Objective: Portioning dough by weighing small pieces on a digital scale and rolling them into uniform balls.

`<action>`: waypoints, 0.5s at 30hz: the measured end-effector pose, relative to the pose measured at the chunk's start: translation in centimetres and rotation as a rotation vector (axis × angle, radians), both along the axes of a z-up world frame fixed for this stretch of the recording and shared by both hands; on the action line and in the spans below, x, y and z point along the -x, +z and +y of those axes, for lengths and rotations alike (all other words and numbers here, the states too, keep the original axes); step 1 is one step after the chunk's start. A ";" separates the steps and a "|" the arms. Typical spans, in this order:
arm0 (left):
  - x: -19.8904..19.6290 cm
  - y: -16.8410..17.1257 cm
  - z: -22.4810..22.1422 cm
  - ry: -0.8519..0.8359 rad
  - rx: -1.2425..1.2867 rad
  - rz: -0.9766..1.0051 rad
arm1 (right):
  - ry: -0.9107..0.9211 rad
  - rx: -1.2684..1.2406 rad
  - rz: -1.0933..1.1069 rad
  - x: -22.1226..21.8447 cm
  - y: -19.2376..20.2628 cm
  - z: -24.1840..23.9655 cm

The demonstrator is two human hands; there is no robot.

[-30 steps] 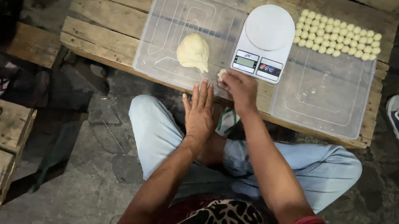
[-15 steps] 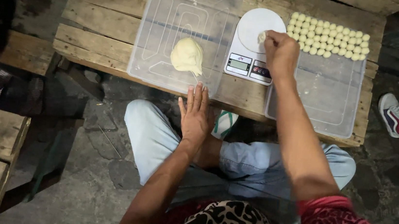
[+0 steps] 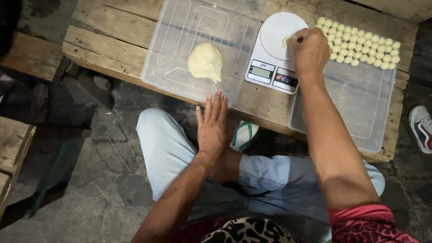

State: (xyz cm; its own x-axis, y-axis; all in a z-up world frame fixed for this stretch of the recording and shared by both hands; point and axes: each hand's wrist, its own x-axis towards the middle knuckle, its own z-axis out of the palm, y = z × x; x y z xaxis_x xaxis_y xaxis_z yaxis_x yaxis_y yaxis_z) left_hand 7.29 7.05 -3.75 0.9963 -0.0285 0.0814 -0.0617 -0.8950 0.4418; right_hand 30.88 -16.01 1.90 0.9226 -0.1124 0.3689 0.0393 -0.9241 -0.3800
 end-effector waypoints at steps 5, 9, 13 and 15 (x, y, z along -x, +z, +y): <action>0.1 0.2 -0.2 0.020 0.038 -0.047 | 0.215 0.034 -0.085 2.5 1.1 0.1; 0.0 0.0 0.0 0.002 -0.026 -0.020 | 0.161 -0.033 -0.040 4.2 2.6 0.5; 0.1 1.0 -0.1 0.005 -0.019 -0.022 | 0.182 -0.110 -0.100 6.8 3.8 3.3; 0.1 0.8 -0.1 0.008 -0.082 -0.009 | 0.199 -0.180 -0.043 8.4 3.3 5.8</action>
State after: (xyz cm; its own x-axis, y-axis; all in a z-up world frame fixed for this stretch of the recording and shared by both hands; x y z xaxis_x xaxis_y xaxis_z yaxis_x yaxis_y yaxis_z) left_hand 7.16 6.93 -2.99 0.9957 -0.0276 0.0885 -0.0583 -0.9286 0.3665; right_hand 22.52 -10.17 5.18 0.9172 0.0021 0.3985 0.2327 -0.8146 -0.5314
